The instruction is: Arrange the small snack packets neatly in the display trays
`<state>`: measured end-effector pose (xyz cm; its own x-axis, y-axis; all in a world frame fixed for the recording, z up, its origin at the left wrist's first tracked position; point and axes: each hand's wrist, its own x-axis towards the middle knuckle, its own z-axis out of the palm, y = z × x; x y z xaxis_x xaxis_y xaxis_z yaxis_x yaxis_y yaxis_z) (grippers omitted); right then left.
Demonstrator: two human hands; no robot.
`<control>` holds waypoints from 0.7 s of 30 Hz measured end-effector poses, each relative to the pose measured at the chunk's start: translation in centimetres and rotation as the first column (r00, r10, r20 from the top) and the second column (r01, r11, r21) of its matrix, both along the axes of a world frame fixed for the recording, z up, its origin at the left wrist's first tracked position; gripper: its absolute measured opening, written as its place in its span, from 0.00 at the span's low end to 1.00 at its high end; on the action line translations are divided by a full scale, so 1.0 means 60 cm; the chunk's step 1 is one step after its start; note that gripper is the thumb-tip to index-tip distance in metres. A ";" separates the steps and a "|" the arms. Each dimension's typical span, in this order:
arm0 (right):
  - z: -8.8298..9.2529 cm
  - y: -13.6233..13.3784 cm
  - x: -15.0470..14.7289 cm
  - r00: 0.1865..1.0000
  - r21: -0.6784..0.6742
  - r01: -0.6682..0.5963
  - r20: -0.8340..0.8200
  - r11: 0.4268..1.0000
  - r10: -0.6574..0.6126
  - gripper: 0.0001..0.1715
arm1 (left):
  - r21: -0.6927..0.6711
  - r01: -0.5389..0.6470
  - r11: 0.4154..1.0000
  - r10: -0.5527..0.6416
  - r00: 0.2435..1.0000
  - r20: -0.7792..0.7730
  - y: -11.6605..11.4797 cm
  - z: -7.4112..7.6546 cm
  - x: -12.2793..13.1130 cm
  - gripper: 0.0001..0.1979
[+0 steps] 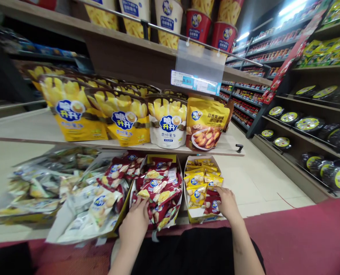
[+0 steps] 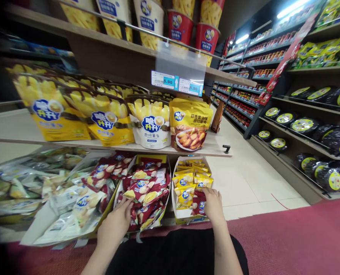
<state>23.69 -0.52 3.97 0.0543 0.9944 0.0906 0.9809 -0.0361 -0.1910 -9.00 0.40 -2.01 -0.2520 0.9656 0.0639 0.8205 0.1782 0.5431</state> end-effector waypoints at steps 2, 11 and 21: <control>0.006 -0.004 -0.018 0.992 0.062 -0.114 -0.045 0.992 0.117 0.39 | 0.050 0.000 0.999 -0.002 0.999 0.053 -0.001 0.003 -0.006 0.19; -0.032 -0.006 -0.151 0.945 0.161 -0.310 0.162 0.937 0.285 0.13 | 0.330 -0.127 0.935 0.072 0.982 0.173 -0.012 0.045 -0.015 0.20; -0.018 -0.004 -0.108 0.989 0.103 -0.064 0.142 0.993 0.049 0.11 | 0.409 -0.119 0.905 0.030 0.975 0.218 -0.013 0.042 -0.013 0.21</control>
